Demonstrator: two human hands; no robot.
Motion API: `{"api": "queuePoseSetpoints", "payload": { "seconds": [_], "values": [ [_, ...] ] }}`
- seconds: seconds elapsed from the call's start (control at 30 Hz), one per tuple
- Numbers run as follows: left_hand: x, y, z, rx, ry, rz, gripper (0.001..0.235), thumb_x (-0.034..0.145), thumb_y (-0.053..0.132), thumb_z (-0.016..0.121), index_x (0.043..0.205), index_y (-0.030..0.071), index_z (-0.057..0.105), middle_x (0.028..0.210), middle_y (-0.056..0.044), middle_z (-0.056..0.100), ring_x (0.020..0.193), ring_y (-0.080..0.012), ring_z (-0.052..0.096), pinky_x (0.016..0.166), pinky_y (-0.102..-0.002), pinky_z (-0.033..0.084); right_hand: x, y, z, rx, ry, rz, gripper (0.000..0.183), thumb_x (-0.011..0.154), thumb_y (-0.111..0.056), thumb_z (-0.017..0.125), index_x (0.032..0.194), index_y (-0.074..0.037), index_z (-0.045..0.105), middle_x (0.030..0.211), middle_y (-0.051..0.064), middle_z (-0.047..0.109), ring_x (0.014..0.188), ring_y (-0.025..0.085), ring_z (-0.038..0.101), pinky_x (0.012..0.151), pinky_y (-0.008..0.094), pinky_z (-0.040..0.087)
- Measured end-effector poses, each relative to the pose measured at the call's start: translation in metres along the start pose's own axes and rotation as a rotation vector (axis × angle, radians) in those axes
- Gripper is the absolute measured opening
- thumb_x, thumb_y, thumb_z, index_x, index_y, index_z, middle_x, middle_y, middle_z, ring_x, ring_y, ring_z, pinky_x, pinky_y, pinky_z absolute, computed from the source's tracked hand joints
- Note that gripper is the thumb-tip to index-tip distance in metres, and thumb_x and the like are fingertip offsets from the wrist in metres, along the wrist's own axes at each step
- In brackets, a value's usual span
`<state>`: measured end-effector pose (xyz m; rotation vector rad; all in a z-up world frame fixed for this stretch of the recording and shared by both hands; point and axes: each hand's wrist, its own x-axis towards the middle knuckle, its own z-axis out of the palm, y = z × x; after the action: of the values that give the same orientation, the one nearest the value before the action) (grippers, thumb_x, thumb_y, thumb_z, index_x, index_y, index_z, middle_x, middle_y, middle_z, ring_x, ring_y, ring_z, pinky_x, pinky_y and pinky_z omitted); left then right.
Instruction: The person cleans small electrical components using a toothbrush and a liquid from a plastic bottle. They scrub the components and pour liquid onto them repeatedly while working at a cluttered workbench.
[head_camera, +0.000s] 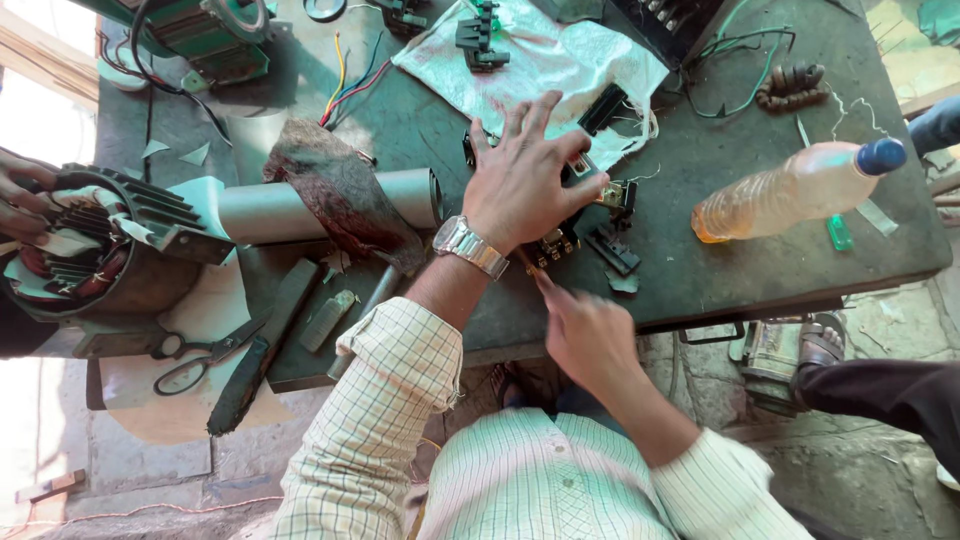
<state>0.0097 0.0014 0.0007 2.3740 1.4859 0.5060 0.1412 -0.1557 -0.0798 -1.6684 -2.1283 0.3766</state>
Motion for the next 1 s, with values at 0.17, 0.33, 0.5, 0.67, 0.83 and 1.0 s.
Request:
{"api": "queuePoseSetpoints", "payload": {
  "seconds": [0.17, 0.33, 0.5, 0.67, 0.83, 1.0],
  "values": [
    [0.002, -0.004, -0.004, -0.026, -0.038, -0.014, 0.048, 0.084, 0.063, 0.067, 0.112, 0.025, 0.073, 0.158, -0.014, 0.035, 0.146, -0.0379, 0.030, 0.108, -0.082, 0.016, -0.006, 0.002, 0.005, -0.069, -0.051, 0.025, 0.046, 0.090, -0.015, 0.066, 0.135, -0.018, 0.066, 0.075, 0.009, 0.070, 0.057, 0.030, 0.068, 0.053, 0.042, 0.054],
    [0.003, -0.005, 0.002, 0.007, 0.017, 0.016, 0.050, 0.085, 0.064, 0.066, 0.116, 0.025, 0.072, 0.156, -0.015, 0.039, 0.144, -0.0374, 0.032, 0.106, -0.084, 0.015, -0.019, 0.013, 0.004, -0.017, -0.014, -0.020, 0.047, 0.088, -0.013, 0.065, 0.135, -0.018, 0.065, 0.076, 0.008, 0.071, 0.057, 0.027, 0.068, 0.053, 0.040, 0.054],
    [0.002, -0.002, -0.002, 0.003, 0.011, 0.009, 0.050, 0.084, 0.065, 0.067, 0.115, 0.026, 0.073, 0.154, -0.014, 0.040, 0.144, -0.0368, 0.032, 0.106, -0.083, 0.015, 0.004, 0.007, 0.020, -0.012, 0.007, 0.002, 0.044, 0.093, -0.013, 0.065, 0.136, -0.016, 0.065, 0.075, 0.009, 0.070, 0.058, 0.028, 0.068, 0.053, 0.040, 0.054],
    [0.001, -0.002, -0.001, 0.006, -0.019, -0.018, 0.049, 0.084, 0.064, 0.066, 0.113, 0.025, 0.073, 0.155, -0.012, 0.042, 0.145, -0.0330, 0.034, 0.108, -0.083, 0.016, -0.036, 0.018, -0.013, 0.111, 0.130, -0.060, 0.042, 0.090, -0.011, 0.065, 0.132, -0.016, 0.068, 0.084, 0.009, 0.073, 0.060, 0.026, 0.069, 0.055, 0.039, 0.054],
    [0.004, -0.002, 0.000, -0.006, 0.024, -0.005, 0.052, 0.084, 0.064, 0.067, 0.116, 0.025, 0.073, 0.153, -0.014, 0.042, 0.142, -0.0364, 0.035, 0.107, -0.083, 0.016, -0.022, 0.029, -0.014, 0.057, 0.203, -0.021, 0.036, 0.091, -0.010, 0.068, 0.125, -0.019, 0.073, 0.073, 0.007, 0.066, 0.056, 0.026, 0.064, 0.054, 0.039, 0.051],
    [0.000, -0.001, 0.002, 0.008, 0.008, -0.025, 0.052, 0.083, 0.066, 0.066, 0.117, 0.026, 0.073, 0.153, -0.014, 0.043, 0.144, -0.0367, 0.035, 0.108, -0.082, 0.016, 0.003, 0.017, 0.021, -0.112, 0.250, -0.044, 0.039, 0.088, -0.009, 0.070, 0.124, -0.020, 0.075, 0.071, 0.007, 0.065, 0.052, 0.028, 0.064, 0.047, 0.039, 0.049]
  ]
}}
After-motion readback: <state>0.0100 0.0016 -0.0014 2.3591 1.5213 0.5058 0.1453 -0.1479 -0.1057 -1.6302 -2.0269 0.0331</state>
